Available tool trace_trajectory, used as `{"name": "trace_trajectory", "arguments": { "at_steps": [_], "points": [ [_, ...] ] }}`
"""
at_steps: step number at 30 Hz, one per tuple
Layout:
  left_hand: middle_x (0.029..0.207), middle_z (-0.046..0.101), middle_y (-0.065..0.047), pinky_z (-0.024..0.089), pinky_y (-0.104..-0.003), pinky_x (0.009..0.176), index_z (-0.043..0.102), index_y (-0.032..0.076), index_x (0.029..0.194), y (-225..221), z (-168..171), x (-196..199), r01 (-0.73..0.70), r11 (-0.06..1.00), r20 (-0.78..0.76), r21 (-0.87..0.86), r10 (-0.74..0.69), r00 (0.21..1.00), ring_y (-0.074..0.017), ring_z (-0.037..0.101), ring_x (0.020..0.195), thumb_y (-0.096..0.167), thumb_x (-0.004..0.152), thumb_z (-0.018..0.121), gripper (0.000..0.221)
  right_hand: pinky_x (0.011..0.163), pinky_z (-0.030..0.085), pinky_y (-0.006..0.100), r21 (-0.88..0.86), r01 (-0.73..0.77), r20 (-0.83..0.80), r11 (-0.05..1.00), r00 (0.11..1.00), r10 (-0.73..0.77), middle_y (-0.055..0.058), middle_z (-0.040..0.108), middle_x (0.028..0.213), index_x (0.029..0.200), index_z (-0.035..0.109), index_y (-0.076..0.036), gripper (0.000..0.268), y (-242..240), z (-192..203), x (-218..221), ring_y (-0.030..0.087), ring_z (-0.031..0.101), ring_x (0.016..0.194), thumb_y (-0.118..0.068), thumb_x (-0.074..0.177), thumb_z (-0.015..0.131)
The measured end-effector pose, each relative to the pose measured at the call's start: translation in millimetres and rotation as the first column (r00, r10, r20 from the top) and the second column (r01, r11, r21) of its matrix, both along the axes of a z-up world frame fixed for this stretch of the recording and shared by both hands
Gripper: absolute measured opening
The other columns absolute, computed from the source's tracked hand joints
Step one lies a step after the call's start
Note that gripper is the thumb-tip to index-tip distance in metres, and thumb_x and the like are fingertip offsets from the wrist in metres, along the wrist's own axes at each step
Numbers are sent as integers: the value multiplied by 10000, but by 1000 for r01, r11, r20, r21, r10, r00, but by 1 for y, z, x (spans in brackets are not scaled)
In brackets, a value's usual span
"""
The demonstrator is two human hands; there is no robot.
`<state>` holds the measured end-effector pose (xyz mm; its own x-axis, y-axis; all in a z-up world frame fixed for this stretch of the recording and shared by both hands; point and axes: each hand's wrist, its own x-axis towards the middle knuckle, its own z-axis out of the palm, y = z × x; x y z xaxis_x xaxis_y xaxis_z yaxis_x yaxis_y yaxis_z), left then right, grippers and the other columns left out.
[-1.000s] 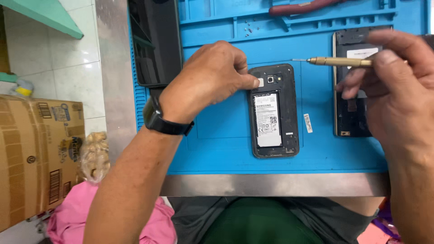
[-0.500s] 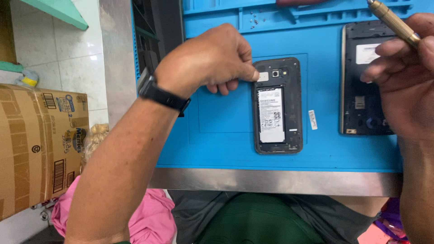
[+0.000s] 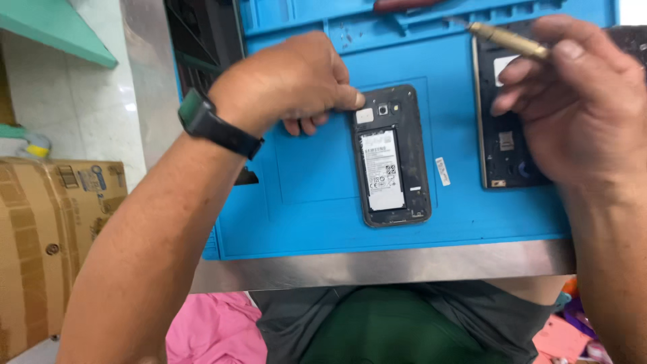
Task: The person uses a screwdriver to remove screws from the back of a disassembled smartphone. They then use a metal prying tool to carefully lift and separate the internal components from the phone's frame.
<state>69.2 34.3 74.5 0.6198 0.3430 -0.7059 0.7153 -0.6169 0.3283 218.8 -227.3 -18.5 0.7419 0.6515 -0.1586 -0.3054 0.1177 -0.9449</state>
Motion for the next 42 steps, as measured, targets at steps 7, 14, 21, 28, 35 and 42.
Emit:
{"name": "trace_trajectory", "arguments": {
  "at_steps": [7,14,21,28,35,42],
  "points": [
    [615,489,-36,305,-424,486,414,142,620,-6,-21,16,137,965,130,224,-169,977,-229,374,531,586,1025,834,733,721,695,298,64,-3,-77,998,997,8,180,719,925,1339,681,-58,299,4,10,-6,244,767,793,-187,1074,630],
    [723,698,-102,511,-399,535,626,98,730,-12,-9,31,126,963,-95,238,-106,990,-287,651,590,652,987,807,637,741,691,283,32,-88,16,996,996,87,142,719,948,1407,646,-60,340,3,10,-2,218,754,796,-210,1114,558],
    [866,634,-65,440,-445,655,621,139,898,-48,-13,9,266,870,-63,414,-264,962,-288,552,793,818,913,781,697,727,679,289,36,-62,-2,997,998,63,150,724,943,1377,668,-80,323,1,13,-3,235,747,771,-218,1108,554],
    [997,769,-139,555,-521,702,738,91,996,-51,-33,6,273,809,-40,520,-296,954,-417,711,888,853,787,862,799,701,675,273,27,-38,-61,999,997,40,135,731,901,1285,702,-88,284,5,19,-7,224,742,711,-205,1052,590],
    [1037,740,-106,550,-500,701,638,78,1153,-72,-26,-17,245,840,-6,484,-277,961,-363,697,906,837,787,858,871,698,676,283,35,-44,-18,998,999,44,124,725,898,1316,702,-109,297,5,7,-1,232,727,700,-208,1086,540],
    [1130,701,-157,577,-532,744,549,59,1304,-87,-47,-20,217,803,1,555,-262,965,-410,687,997,873,684,927,1091,733,710,313,113,-54,-21,992,998,56,112,742,945,1061,594,-145,79,3,-9,5,212,792,828,-180,1131,604]
  ]
}}
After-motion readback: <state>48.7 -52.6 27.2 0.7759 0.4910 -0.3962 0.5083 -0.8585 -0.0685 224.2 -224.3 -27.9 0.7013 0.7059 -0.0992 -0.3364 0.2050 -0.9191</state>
